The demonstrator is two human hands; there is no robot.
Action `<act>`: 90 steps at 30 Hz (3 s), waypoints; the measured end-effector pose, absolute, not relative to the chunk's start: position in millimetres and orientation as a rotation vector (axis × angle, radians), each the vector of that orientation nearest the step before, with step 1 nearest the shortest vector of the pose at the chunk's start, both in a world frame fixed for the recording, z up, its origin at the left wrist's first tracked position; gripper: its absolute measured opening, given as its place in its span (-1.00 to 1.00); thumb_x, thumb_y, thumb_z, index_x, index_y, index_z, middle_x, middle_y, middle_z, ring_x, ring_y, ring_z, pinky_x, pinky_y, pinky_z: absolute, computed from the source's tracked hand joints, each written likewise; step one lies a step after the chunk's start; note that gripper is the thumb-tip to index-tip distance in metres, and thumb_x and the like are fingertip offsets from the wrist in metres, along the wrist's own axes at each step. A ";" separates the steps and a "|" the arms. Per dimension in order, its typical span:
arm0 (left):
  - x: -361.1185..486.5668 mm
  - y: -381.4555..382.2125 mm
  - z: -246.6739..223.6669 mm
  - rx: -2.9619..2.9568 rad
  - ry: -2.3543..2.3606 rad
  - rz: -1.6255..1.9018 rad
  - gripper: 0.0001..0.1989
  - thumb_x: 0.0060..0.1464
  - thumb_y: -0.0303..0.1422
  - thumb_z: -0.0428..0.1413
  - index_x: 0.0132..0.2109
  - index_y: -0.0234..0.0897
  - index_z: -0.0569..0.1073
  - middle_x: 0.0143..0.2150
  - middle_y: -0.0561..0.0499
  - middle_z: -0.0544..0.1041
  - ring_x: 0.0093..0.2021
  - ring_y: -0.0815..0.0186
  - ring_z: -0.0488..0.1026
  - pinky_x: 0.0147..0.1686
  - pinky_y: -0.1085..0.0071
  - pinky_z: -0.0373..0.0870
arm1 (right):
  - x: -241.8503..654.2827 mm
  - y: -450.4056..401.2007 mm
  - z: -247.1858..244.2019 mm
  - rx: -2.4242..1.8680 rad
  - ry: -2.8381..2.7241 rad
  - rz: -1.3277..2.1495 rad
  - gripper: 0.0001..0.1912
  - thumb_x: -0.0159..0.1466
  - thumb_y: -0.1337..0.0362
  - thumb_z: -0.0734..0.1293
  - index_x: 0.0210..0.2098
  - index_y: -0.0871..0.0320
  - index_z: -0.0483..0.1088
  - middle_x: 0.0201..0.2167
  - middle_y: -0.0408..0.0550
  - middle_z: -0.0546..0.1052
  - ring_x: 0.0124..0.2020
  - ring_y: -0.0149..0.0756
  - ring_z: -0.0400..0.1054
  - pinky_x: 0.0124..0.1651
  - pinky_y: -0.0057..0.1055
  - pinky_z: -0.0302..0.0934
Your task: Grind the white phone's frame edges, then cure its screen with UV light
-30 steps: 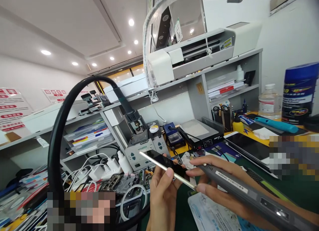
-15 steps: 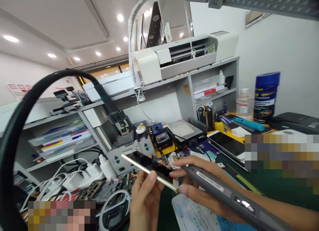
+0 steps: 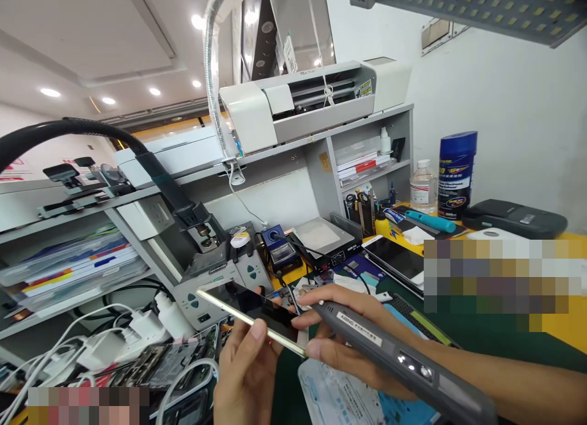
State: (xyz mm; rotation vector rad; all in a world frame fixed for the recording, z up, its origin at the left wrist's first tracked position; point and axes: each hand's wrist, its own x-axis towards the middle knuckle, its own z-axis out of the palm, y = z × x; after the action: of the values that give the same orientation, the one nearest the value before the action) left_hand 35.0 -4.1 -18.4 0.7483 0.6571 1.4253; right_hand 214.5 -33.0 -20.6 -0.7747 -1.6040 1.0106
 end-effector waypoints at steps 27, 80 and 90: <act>43.4 -14.9 -17.3 0.819 0.749 1.403 -0.33 -0.16 -0.29 0.38 0.16 -0.12 0.45 -0.02 -0.07 0.61 0.09 -0.04 0.49 0.02 0.15 0.48 | 217.5 -30.9 -13.2 -0.755 -1.563 1.114 -0.35 0.03 0.42 0.53 0.09 -0.11 0.41 -0.03 -0.03 0.60 -0.33 -0.30 0.51 -0.37 -0.49 0.34; 34.3 2.4 -33.1 1.130 0.943 1.271 -0.26 -0.12 -0.11 0.35 0.18 -0.31 0.37 -0.07 -0.16 0.58 -0.03 0.01 0.50 -0.12 0.21 0.42 | 217.6 -30.7 -6.4 -0.870 -1.663 1.136 -0.55 0.16 0.27 0.40 0.04 0.14 0.34 -0.14 0.11 0.59 -0.45 -0.36 0.39 -0.39 -0.37 0.37; 37.3 2.3 -34.1 1.144 0.970 1.303 -0.31 -0.15 -0.07 0.34 0.10 -0.32 0.45 -0.08 -0.18 0.57 -0.09 0.04 0.50 -0.22 0.24 0.43 | 216.8 -28.9 -11.3 -0.859 -1.651 1.091 -0.56 0.12 0.31 0.42 0.01 0.13 0.36 -0.20 0.05 0.59 -0.44 -0.38 0.39 -0.41 -0.44 0.36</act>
State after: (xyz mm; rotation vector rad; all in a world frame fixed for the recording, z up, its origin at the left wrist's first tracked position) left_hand 37.3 2.3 -34.1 1.1445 0.9698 1.3025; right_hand 216.8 -28.9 -11.3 -0.8593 -1.6514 1.0908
